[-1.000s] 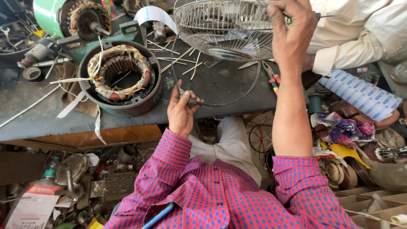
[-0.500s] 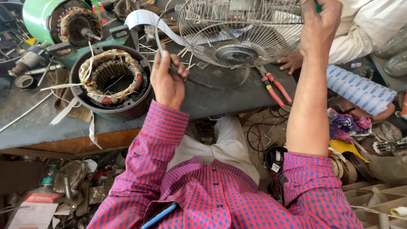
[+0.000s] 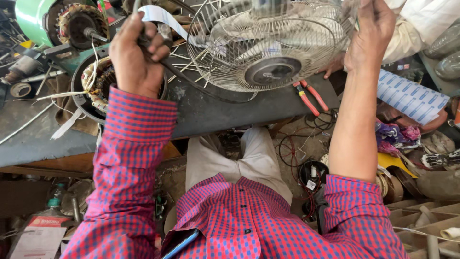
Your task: The person disassembles a table fan on a cluttered workbench. They use a screwdriver to remove the front grille, then detach the fan blades and inspect the internal wiring and components.
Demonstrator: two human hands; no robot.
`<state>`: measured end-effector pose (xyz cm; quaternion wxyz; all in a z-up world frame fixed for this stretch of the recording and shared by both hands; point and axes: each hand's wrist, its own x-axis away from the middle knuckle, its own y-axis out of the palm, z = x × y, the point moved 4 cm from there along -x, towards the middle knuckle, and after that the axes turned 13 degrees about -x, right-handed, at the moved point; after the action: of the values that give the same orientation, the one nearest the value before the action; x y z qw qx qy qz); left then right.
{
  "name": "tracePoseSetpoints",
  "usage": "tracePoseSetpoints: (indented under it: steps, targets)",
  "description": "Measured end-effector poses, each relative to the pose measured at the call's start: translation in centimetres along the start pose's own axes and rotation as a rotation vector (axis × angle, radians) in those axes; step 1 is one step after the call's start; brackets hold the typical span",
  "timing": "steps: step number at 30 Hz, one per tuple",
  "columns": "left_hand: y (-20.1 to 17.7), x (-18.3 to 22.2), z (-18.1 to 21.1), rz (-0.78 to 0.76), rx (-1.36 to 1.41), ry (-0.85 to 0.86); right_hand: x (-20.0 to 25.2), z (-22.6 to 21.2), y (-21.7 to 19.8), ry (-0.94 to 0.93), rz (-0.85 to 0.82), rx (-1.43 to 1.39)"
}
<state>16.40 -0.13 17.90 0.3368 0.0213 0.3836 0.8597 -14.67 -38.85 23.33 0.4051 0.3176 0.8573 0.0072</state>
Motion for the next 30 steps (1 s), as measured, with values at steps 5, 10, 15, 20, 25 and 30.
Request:
tracePoseSetpoints:
  steps: [5, 10, 15, 20, 25, 30]
  targets:
    - [-0.3, -0.5, 1.7, -0.074, -0.012, -0.019, 2.6, -0.6, 0.1, -0.039, 0.002, -0.048]
    - [-0.1, 0.3, 2.4, -0.053, -0.111, -0.071, 8.6, -1.1, -2.3, 0.024, 0.141, -0.082]
    - [0.2, 2.2, 2.8, -0.049, -0.173, -0.11, 14.0, -0.5, -5.1, -0.101, 0.237, -0.215]
    - [0.9, 4.2, 3.0, -0.094, -0.171, -0.109, 20.5, -0.5, -6.1, -0.155, 0.37, -0.192]
    - [-0.1, 6.2, 3.5, -0.059, -0.205, -0.107, 24.5, -0.5, -6.8, -0.049, 0.52, -0.284]
    - [-0.2, 6.7, 3.0, -0.058, -0.202, -0.111, 26.0, -2.0, -5.2, -0.082, 0.401, -0.114]
